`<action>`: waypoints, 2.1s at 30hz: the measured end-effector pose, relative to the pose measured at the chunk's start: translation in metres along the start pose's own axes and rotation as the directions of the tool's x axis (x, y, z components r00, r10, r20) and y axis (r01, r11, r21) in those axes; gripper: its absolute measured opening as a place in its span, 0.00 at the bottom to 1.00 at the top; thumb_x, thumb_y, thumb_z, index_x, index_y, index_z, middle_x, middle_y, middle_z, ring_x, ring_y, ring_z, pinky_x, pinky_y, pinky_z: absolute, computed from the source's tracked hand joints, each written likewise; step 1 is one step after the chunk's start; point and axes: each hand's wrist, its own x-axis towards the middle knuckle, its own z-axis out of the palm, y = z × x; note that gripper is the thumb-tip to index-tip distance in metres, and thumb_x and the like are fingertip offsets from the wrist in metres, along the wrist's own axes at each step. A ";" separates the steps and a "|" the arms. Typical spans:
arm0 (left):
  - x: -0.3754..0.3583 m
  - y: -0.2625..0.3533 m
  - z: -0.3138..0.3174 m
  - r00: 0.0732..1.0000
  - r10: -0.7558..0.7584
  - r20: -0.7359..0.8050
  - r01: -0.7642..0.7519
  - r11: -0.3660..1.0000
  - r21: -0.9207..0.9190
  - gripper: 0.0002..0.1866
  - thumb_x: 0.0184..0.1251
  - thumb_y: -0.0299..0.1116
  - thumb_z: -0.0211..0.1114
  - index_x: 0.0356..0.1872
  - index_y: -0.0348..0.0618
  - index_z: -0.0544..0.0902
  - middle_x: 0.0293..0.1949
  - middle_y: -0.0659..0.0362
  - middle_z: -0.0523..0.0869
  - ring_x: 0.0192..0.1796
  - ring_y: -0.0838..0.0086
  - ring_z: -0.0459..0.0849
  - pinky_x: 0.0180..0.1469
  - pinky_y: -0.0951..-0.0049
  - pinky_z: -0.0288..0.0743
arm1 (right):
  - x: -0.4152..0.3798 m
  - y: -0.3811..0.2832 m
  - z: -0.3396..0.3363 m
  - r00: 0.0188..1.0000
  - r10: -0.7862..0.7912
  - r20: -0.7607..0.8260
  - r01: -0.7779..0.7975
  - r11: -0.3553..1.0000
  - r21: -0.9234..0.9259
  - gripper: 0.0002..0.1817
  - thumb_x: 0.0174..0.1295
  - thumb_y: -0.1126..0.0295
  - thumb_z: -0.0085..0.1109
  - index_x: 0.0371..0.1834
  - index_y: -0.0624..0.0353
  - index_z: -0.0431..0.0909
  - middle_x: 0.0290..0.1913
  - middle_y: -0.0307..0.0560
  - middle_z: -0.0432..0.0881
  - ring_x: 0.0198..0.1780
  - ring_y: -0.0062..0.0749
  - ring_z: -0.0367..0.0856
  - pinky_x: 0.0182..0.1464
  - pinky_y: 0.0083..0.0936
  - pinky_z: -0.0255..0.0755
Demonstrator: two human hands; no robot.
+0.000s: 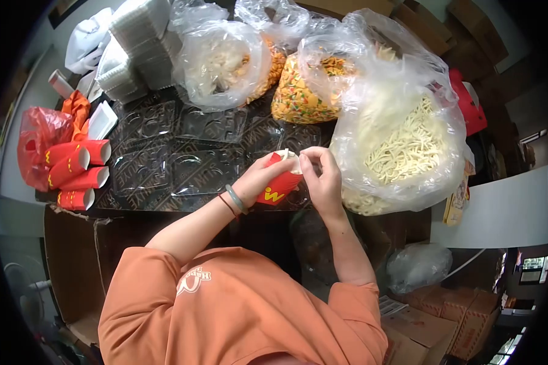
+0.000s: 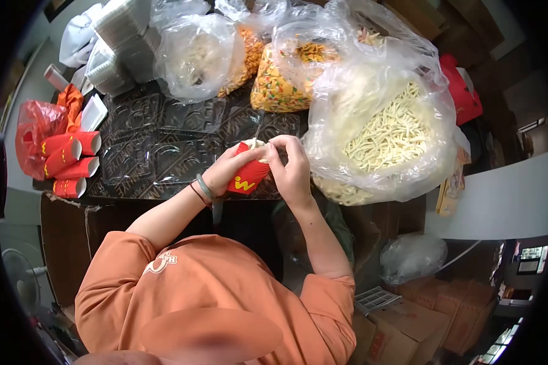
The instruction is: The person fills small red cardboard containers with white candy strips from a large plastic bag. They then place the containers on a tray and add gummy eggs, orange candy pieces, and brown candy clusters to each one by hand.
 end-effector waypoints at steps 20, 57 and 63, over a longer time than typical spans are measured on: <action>-0.053 -0.006 -0.050 0.989 -0.141 -0.039 0.130 0.968 -0.216 0.18 0.78 0.46 0.54 0.59 0.48 0.70 0.50 0.53 0.82 0.45 0.61 0.87 0.46 0.66 0.84 | 0.132 0.076 0.013 0.830 0.233 0.507 -0.077 0.948 -0.310 0.09 0.64 0.68 0.60 0.38 0.64 0.78 0.31 0.40 0.79 0.34 0.21 0.74 0.39 0.23 0.71; 0.131 0.021 0.135 0.894 -0.296 0.337 0.245 0.952 0.184 0.21 0.66 0.43 0.70 0.52 0.41 0.77 0.44 0.57 0.86 0.44 0.73 0.87 0.43 0.73 0.83 | 0.101 0.027 -0.253 0.869 0.477 -0.134 -0.356 0.412 -0.839 0.11 0.55 0.66 0.63 0.39 0.57 0.85 0.43 0.50 0.84 0.47 0.47 0.83 0.52 0.35 0.76; 0.152 0.007 0.151 0.923 -0.209 0.324 0.083 0.928 0.363 0.24 0.64 0.48 0.72 0.52 0.42 0.77 0.39 0.59 0.84 0.37 0.76 0.84 0.38 0.76 0.80 | 0.109 0.013 -0.271 0.947 0.315 -0.058 -0.186 0.391 -0.901 0.05 0.54 0.74 0.61 0.29 0.65 0.79 0.43 0.56 0.79 0.45 0.52 0.80 0.50 0.40 0.75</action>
